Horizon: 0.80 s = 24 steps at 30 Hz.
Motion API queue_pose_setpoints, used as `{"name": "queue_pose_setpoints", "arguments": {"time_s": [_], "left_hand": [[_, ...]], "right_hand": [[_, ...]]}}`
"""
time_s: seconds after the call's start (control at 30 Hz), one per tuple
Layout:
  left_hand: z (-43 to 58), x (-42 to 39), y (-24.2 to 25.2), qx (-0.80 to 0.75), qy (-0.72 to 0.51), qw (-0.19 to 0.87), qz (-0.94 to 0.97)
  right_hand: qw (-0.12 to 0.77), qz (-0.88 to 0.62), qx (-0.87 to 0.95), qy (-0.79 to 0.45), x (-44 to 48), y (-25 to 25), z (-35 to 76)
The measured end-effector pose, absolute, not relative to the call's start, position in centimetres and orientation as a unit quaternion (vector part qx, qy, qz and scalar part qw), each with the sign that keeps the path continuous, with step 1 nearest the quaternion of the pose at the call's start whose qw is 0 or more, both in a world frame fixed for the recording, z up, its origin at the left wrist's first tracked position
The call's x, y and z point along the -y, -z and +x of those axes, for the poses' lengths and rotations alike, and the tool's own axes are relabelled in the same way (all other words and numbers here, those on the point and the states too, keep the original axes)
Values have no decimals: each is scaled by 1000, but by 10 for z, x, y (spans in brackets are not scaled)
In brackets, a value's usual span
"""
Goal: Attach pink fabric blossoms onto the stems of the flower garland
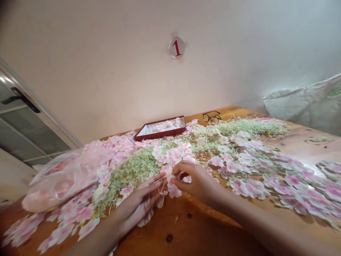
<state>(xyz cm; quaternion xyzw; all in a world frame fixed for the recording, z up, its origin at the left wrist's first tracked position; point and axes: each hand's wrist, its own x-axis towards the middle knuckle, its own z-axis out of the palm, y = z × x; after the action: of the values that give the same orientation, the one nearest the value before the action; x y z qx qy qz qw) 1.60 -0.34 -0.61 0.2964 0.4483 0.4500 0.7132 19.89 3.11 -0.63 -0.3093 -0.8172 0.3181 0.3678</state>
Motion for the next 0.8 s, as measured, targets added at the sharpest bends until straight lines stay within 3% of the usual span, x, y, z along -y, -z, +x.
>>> {"name": "queue_pose_setpoints", "arguments": {"time_s": [0.3,0.47,0.57,0.8], "left_hand": [[18,6,-2,-424,-504,714,240],[17,7,2,-446,-473,701,294],[15,4,7,-465,-450,669,365],[16,4,14,-526,-367,528,557]], "right_hand": [[325,-286,834,-341,-27,12,193],[279,-296,791,-457,-27,3,199],[310,-331,740,-497,-28,-5,203],[345,-374,742,-437,-23,-2,200]]}}
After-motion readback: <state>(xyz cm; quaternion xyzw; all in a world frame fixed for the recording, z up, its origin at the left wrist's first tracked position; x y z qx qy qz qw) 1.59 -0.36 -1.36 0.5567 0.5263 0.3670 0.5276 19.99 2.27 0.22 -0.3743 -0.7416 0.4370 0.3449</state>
